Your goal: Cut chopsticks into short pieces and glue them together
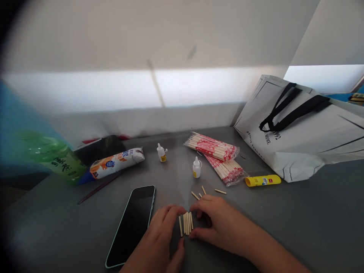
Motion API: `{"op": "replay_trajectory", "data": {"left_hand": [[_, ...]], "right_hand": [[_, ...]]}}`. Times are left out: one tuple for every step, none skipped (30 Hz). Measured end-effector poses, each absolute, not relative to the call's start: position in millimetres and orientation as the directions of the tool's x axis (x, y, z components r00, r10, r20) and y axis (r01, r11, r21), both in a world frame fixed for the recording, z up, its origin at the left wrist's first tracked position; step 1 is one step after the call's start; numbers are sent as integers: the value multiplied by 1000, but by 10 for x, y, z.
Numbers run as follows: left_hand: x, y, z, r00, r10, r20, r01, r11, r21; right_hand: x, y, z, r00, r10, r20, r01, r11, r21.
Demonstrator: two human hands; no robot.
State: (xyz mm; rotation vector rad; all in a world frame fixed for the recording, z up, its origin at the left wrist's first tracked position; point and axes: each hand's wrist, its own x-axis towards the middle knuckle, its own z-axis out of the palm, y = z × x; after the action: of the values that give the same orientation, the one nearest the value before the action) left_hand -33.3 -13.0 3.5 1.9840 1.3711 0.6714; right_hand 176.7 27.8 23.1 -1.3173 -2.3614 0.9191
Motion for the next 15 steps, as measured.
{"op": "replay_trajectory", "data": {"left_hand": [[-344,-128,56,350,936,38,615,-260,745],[-354,-126,76,366,930,25,605,-259,753],[-363,-124,94,375,927,18,595,-256,762],[-369,-122,109,377,926,13,589,-251,769],[-373,-119,119,375,927,6,584,-242,775],[-374,-114,127,373,928,-2,580,-231,781],[-372,-107,132,371,928,-12,577,-221,786],[-368,-97,136,369,929,-23,575,-209,791],[-364,-85,140,367,930,-35,574,-196,795],[-361,-72,143,363,931,-48,574,-183,798],[-359,-59,145,358,932,-58,576,-172,799],[-360,-47,146,356,932,-66,577,-164,800],[-363,-39,145,355,932,-71,578,-159,800],[-368,-33,143,357,931,-74,580,-159,799],[-375,-31,139,361,929,-80,582,-157,798]], "right_hand": [[1770,277,230,-543,838,-52,658,385,-647],[1771,277,229,-542,839,-50,659,388,-644],[1772,276,228,-543,838,-49,658,388,-645],[1770,276,227,-543,838,-50,657,387,-647],[1767,275,227,-544,837,-51,654,386,-651],[1763,274,228,-546,836,-51,651,386,-653],[1757,274,231,-551,833,-49,646,388,-657],[1750,273,234,-555,830,-46,639,391,-663],[1744,272,239,-559,828,-43,631,391,-670],[1738,272,244,-562,826,-44,623,388,-679],[1735,270,250,-564,825,-46,617,383,-688],[1733,268,255,-562,826,-51,614,375,-694],[1734,266,259,-559,827,-57,614,367,-699],[1738,263,261,-557,829,-60,615,362,-701],[1743,260,261,-555,830,-61,615,360,-702]]}}
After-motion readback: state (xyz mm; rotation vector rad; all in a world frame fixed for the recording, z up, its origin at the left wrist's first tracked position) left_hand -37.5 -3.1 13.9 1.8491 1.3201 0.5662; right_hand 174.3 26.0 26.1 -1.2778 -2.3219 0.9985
